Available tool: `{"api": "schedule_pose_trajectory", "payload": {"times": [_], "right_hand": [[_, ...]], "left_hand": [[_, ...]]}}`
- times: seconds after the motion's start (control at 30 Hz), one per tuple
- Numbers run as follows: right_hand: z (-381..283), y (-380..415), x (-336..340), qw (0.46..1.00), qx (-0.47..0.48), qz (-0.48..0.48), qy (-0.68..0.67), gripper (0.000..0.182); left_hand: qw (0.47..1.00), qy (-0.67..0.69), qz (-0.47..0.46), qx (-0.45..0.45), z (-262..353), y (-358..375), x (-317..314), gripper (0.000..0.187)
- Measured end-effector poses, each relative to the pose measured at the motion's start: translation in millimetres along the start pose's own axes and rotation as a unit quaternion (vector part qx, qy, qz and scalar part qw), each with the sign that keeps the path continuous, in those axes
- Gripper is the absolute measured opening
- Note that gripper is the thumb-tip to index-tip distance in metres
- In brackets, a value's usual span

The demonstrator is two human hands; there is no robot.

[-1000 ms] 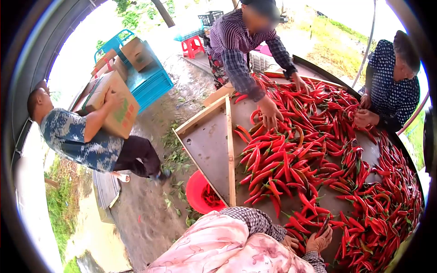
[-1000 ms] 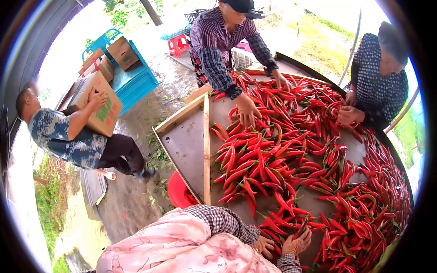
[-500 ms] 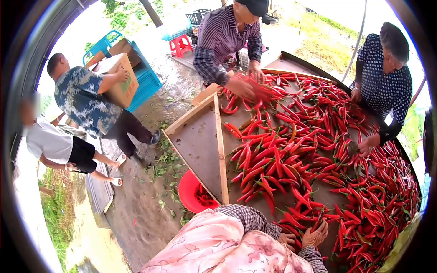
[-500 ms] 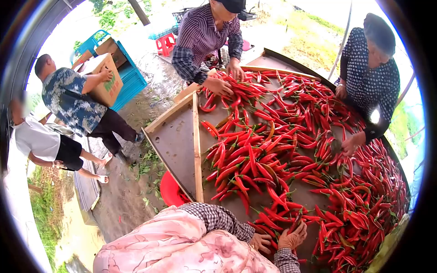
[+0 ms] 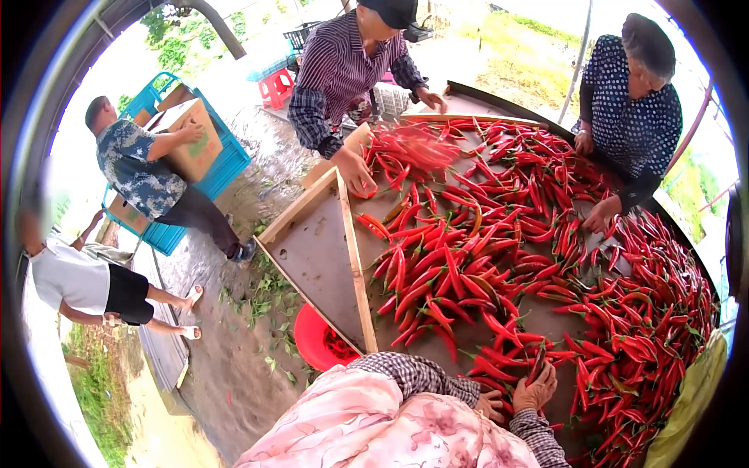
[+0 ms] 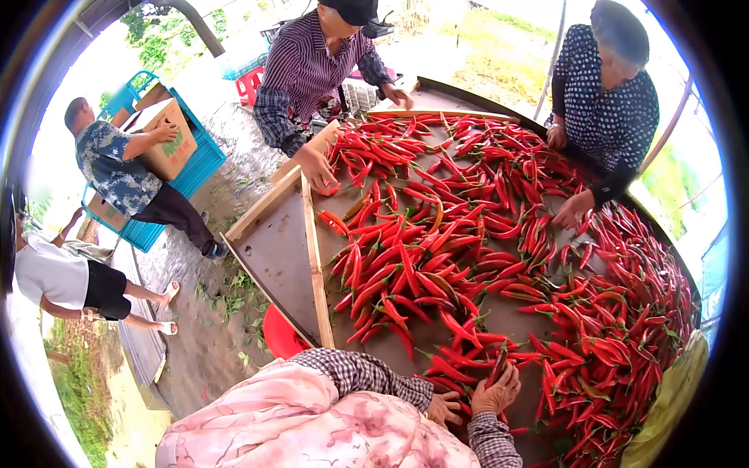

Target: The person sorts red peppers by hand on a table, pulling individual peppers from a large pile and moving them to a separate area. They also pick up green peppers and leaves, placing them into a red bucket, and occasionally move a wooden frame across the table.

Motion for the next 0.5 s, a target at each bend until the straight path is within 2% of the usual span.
{"api": "schedule_pose_trajectory", "payload": {"times": [0.07,0.13,0.17,0.2,0.3,0.4,0.5], "right_hand": [[5,0,-3,1.000,0.005,0.005,0.000,0.070],[5,0,-6,1.000,0.016,0.009,-0.005,0.070],[5,0,-6,1.000,0.004,0.004,-0.005,0.070],[4,1,-6,1.000,-0.007,-0.001,-0.005,0.070],[4,1,-6,1.000,-0.018,-0.011,-0.004,0.072],[3,1,-5,0.999,-0.026,-0.019,-0.002,0.073],[2,1,-3,1.000,-0.023,-0.020,-0.006,0.073]], "left_hand": [[1.000,-0.001,-0.019,0.001,-7,-2,-10,0.044],[0.999,-0.001,0.023,-0.024,-12,0,-17,0.046],[1.000,0.004,-0.015,-0.019,-15,-1,-19,0.046],[1.000,0.001,-0.014,-0.014,-17,0,-18,0.046],[0.999,0.009,0.018,-0.048,-15,3,-13,0.045],[0.999,-0.009,-0.048,-0.008,3,3,11,0.047],[0.998,-0.013,-0.052,-0.018,3,2,13,0.047]]}}
Point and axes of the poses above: each hand's wrist, its own y-axis away from the middle knuckle, its own x-axis out of the back of the hand, z = x × y, the point moved 3 cm from there along -y, towards the middle knuckle, and after that the axes turned 11 degrees about x, right-handed, at the moved point
